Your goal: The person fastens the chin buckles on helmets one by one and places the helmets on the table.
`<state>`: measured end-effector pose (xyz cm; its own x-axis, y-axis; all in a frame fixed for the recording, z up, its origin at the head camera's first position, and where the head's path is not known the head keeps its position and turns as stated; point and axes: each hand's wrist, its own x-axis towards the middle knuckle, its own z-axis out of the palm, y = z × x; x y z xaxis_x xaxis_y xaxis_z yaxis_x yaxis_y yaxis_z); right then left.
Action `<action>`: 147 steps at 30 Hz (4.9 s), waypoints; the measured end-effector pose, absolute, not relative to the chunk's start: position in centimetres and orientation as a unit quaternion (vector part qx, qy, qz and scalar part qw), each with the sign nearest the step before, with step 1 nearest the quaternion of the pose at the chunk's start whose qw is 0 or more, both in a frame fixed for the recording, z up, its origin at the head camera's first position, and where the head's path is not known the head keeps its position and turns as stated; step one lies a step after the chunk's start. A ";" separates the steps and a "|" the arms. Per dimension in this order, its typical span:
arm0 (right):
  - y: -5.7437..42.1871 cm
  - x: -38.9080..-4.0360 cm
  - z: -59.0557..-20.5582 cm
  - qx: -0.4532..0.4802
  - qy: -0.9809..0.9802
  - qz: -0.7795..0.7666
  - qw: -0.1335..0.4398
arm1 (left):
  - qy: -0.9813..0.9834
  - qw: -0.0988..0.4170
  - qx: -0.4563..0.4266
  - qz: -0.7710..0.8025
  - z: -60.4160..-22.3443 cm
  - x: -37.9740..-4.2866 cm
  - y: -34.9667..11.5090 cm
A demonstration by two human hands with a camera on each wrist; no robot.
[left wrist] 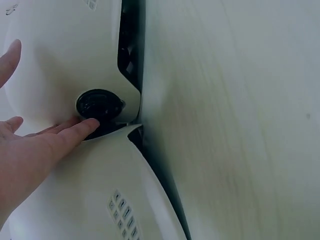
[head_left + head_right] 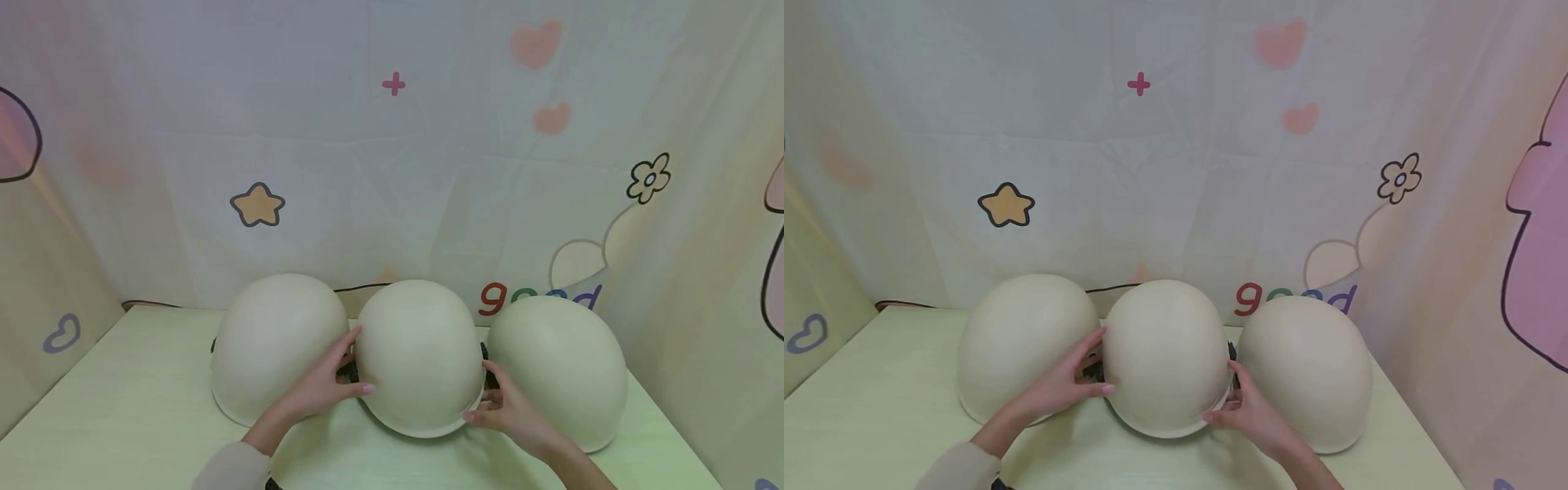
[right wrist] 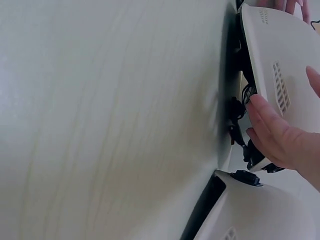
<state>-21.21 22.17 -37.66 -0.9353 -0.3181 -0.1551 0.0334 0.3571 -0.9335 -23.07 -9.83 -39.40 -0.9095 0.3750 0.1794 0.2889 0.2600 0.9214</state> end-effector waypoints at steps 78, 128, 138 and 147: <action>20.8 -21.4 -36.0 -0.165 0.777 -0.592 0.134 | 0.836 0.034 0.231 0.496 -37.8 -16.3 -23.3; 7.9 -22.3 -40.8 -0.192 0.709 -0.636 0.235 | 0.855 0.070 0.114 0.502 -40.7 -16.2 -28.0; 6.2 -22.6 -41.5 -0.179 0.701 -0.645 0.244 | 0.856 0.067 0.120 0.498 -40.9 -16.3 -27.9; 4.8 -22.8 -41.1 -0.163 0.689 -0.655 0.264 | 0.850 0.072 0.124 0.506 -41.0 -16.5 -27.9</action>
<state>-22.79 4.77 -41.06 -0.8078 -0.5699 -0.1509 0.1220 0.0888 -0.9885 -16.49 -27.93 -41.04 -0.9588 0.2839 0.0041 0.1390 0.4565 0.8788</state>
